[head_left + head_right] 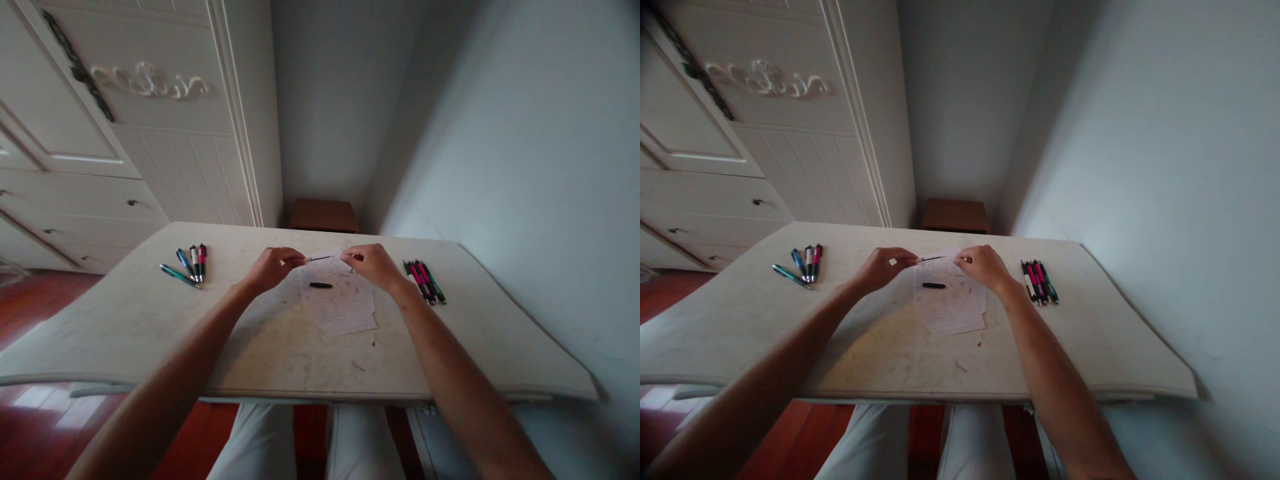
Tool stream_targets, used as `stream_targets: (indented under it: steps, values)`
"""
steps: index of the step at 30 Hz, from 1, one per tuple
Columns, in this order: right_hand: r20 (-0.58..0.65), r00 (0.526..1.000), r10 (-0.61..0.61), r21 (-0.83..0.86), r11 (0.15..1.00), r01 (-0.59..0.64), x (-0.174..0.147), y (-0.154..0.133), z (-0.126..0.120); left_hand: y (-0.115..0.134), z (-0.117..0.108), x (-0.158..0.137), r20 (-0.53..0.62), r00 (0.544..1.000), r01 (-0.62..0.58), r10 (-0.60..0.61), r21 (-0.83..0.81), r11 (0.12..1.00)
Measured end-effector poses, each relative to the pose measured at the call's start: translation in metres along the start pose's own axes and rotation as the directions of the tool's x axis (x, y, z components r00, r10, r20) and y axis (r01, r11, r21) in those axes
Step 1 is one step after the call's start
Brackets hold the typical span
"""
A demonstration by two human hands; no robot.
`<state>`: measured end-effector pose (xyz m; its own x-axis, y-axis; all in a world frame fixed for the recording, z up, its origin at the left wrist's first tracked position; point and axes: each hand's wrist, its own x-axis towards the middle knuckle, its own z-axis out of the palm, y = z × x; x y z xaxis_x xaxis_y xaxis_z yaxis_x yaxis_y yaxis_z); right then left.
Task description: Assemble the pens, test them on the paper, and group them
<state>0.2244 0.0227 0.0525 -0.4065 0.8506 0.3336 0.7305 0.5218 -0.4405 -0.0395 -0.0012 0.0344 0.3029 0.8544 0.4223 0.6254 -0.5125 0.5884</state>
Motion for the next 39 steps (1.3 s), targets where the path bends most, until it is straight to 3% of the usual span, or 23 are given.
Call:
stream_targets:
  steps: [4, 9, 15, 24, 39]
  values:
    - [0.178, 0.984, 0.022, -0.099, 0.995, -0.004, -0.002, 0.001, 0.002, 0.000, 0.000, 0.000, 0.002, 1.000, 0.003, -0.003, 0.006, 1.000]
    - [0.259, 0.963, 0.072, -0.224, 0.974, -0.013, -0.002, -0.004, 0.007, -0.002, 0.002, 0.000, 0.030, 1.000, -0.004, 0.003, 0.018, 1.000]
    - [0.246, 0.967, 0.065, -0.294, 0.956, 0.011, -0.002, -0.006, 0.009, -0.006, 0.003, -0.001, 0.047, 0.999, -0.029, 0.027, 0.044, 0.999]
    - [0.096, 0.995, 0.014, -0.143, 0.990, 0.000, -0.002, -0.010, 0.004, -0.012, 0.004, -0.002, 0.054, 0.997, -0.057, 0.051, 0.129, 0.990]
    - [0.099, 0.993, -0.056, -0.142, 0.987, 0.070, -0.002, -0.009, 0.007, -0.007, 0.003, -0.001, 0.073, 0.995, -0.086, 0.074, 0.173, 0.981]
